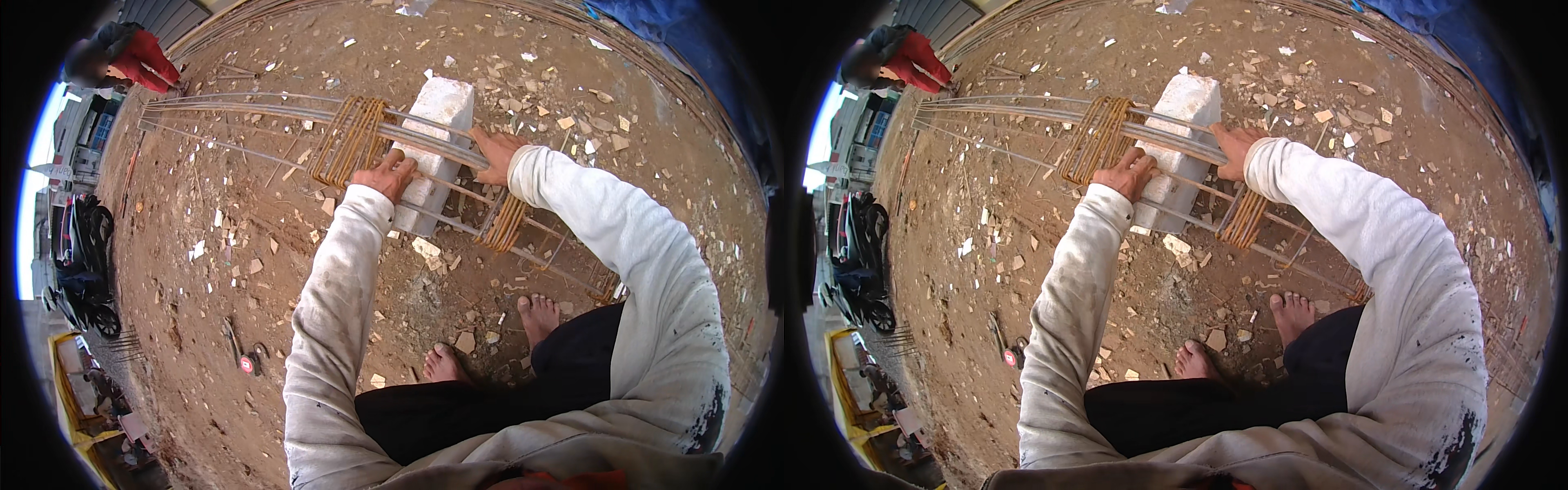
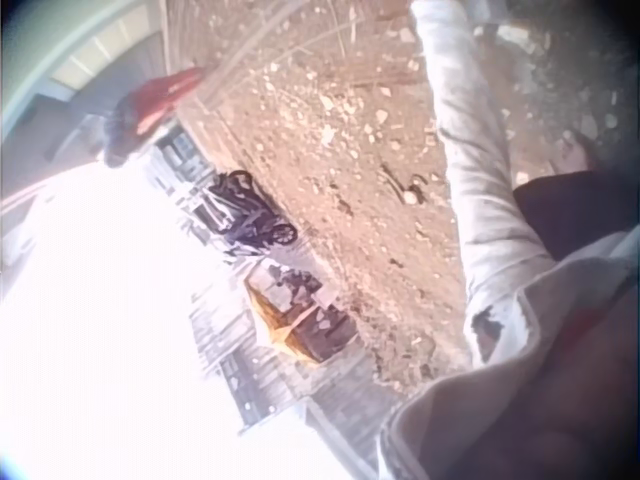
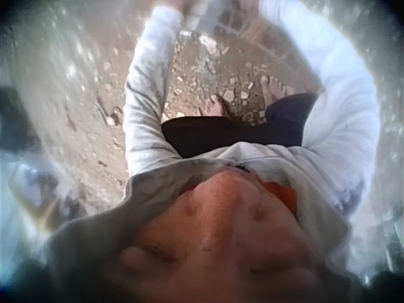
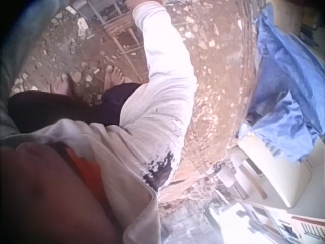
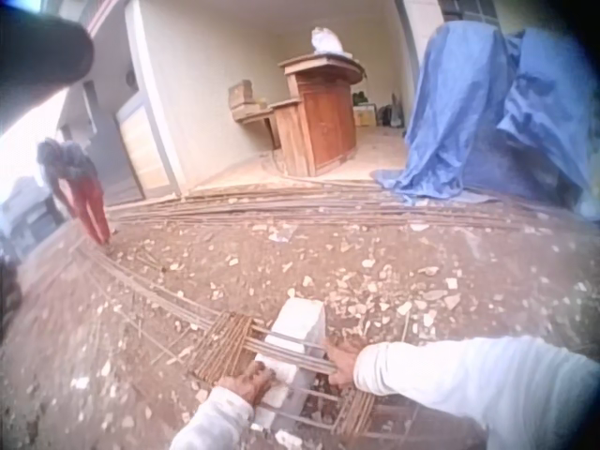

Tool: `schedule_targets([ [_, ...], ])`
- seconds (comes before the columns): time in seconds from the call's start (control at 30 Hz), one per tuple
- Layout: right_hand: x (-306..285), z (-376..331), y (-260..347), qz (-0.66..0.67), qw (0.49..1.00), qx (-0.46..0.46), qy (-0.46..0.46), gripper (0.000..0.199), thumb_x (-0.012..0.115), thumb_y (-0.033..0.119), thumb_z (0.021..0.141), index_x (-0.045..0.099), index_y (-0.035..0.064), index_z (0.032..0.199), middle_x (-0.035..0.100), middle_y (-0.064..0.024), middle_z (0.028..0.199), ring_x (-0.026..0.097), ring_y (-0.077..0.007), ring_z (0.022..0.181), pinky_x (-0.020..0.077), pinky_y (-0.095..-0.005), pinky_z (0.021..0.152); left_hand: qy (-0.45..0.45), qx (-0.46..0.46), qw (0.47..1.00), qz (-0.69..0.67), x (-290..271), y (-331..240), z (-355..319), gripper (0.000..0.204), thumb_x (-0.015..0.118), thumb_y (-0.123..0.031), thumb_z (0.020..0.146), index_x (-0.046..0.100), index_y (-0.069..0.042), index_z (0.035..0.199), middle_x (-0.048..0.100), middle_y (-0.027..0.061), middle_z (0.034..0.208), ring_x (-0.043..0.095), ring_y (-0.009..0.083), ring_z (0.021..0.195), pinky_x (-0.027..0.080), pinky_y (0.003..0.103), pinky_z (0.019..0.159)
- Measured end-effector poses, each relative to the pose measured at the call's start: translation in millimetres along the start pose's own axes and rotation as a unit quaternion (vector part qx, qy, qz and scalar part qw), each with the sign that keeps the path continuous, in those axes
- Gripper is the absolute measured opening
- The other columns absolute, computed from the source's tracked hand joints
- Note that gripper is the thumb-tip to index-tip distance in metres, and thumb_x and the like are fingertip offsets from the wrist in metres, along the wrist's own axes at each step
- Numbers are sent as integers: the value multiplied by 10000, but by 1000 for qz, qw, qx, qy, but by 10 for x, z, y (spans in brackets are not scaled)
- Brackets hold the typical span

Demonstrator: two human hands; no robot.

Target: The person sits on the ground and assembles a rebar cage by tying intersecting steel bars together with wire. They use pliers to twist and secure the wire at multiple junction points, working methodically along the grid structure.

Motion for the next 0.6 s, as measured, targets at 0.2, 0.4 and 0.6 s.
schedule_targets([
  [0.2,1,10,14,-3,1000,-8,-3,749,685,276,704,356,-6,1314,625,-259,983,605,-432,974,462,-487,894,-5,-98,993,-66,101,176,279,290,470,-392,949,549,-190,1141,516,40,1266,636,309,974,541,436,787],
  [0.4,0,14,-23,-1,1000,-6,1,800,690,268,719,313,-7,1369,618,-280,1029,609,-421,992,478,-471,897,-174,-41,970,-161,111,146,109,273,597,-301,886,567,-144,1108,556,111,1132,609,355,962,518,439,802],
  [0.6,-33,-111,244,56,987,-95,-119,678,627,358,852,341,68,1393,345,-195,1352,438,-403,1227,379,-463,1029,-117,-72,981,-138,102,205,19,325,589,-359,892,642,-158,1142,537,119,1279,605,328,1049,517,413,864],
])
Point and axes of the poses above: each hand's wrist, its own z-axis towards the middle knuckle, its own x-axis out of the palm, y = z × x, the point moved 4 cm from there along z, towards the middle knuckle
